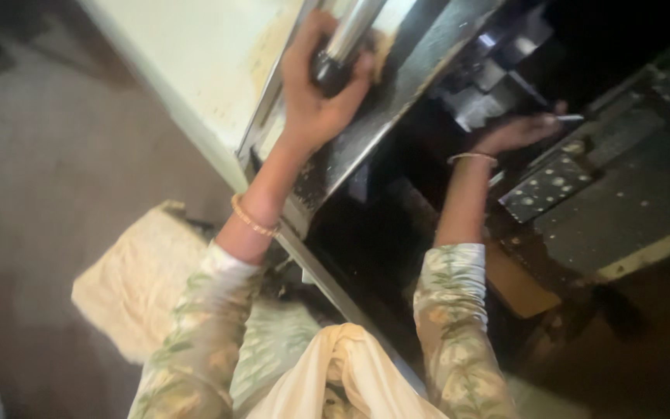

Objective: The person wipes the exterior of a large industrial machine with a green cloth, then opens the door to clean the interior. They repeatedly insert and remove metal rods from the machine's interior, placing them into a green bin.

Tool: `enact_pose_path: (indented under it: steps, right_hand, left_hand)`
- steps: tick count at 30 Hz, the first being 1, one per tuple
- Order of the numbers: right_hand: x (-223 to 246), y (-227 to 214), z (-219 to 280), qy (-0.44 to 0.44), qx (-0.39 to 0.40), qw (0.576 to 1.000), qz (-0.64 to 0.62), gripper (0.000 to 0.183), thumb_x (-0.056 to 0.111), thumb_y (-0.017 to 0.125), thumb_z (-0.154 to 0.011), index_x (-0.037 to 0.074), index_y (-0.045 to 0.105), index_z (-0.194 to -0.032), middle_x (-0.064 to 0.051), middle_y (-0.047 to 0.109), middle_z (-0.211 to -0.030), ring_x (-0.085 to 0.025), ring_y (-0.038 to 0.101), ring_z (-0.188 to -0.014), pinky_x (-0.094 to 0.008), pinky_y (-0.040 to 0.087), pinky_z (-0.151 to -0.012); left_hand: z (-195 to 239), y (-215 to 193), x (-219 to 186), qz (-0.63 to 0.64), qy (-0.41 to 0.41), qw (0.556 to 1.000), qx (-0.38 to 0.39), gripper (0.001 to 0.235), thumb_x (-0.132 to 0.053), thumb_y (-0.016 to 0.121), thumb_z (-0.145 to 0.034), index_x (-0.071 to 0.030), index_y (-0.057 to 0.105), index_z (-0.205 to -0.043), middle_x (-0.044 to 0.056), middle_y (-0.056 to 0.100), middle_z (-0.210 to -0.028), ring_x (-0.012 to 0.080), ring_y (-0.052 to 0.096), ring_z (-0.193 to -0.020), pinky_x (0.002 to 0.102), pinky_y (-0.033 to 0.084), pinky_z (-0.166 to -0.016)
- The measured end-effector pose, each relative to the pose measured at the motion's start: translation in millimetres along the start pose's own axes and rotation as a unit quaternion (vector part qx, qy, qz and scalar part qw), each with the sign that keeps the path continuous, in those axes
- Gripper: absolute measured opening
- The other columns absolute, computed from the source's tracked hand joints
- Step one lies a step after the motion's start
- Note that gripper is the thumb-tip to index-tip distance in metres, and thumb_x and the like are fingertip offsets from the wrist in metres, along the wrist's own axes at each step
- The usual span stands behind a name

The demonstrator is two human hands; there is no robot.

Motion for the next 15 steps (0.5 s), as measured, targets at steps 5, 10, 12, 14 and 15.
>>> enact_pose_path:
  steps: [5,10,12,14,15]
  right_hand:
    - [-23,-7,11,0.198,0.094,0.974,-0.061,0.069,0.043,0.055,-0.104,0.0,0.033,-0.154,-0.033,0.039,-0.156,-0.044,0.051,-0.14,-0.056,0.046,-0.113]
    - [2,-1,30,0.176,0.177,0.967,0.06,0.08,0.04,0.063,-0.106,0.007,0.014,-0.16,-0.026,0.017,-0.167,-0.04,0.03,-0.154,-0.054,0.04,-0.122]
    - [-2,8,33,0.212,0.177,0.959,-0.059,0.076,0.029,0.067,-0.104,0.009,0.019,-0.159,-0.021,0.015,-0.167,-0.037,0.031,-0.154,-0.054,0.039,-0.122]
    - [-4,17,38,0.228,0.192,0.942,-0.156,0.07,0.022,0.067,-0.104,0.008,0.026,-0.159,-0.018,0.019,-0.168,-0.035,0.032,-0.155,-0.053,0.038,-0.123]
    - [-3,22,41,0.226,0.209,0.932,-0.193,0.065,0.02,0.065,-0.106,0.006,0.03,-0.16,-0.019,0.023,-0.169,-0.033,0.033,-0.156,-0.053,0.037,-0.125]
  left_hand:
    - [2,-5,4,-0.053,-0.006,0.998,-0.038,0.037,-0.007,0.08,-0.096,-0.005,0.058,-0.125,0.005,0.068,-0.1,0.0133,0.065,-0.087,0.027,0.054,-0.079]
    - [2,-3,-5,-0.031,0.001,0.999,-0.006,0.016,-0.005,0.076,-0.101,-0.01,0.066,-0.113,0.001,0.07,-0.101,0.0125,0.068,-0.086,0.026,0.054,-0.08]
    - [0,-1,-4,-0.033,-0.019,0.999,-0.007,0.014,-0.005,0.076,-0.101,-0.009,0.067,-0.111,0.001,0.07,-0.099,0.012,0.068,-0.084,0.026,0.053,-0.078]
    - [-1,-1,-7,-0.038,-0.023,0.999,0.0,0.015,-0.004,0.076,-0.102,-0.008,0.066,-0.113,0.002,0.069,-0.098,0.0125,0.067,-0.084,0.025,0.053,-0.078]
    - [-3,-1,-7,-0.034,-0.033,0.999,-0.005,0.017,-0.004,0.076,-0.1,-0.007,0.065,-0.113,0.002,0.069,-0.097,0.0122,0.066,-0.084,0.025,0.053,-0.077]
Point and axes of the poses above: each hand's wrist, its own z-axis away from the middle knuckle, its own y-axis out of the palm, x = y × z, the point moved 10 cm from there along -z, towards the middle knuckle
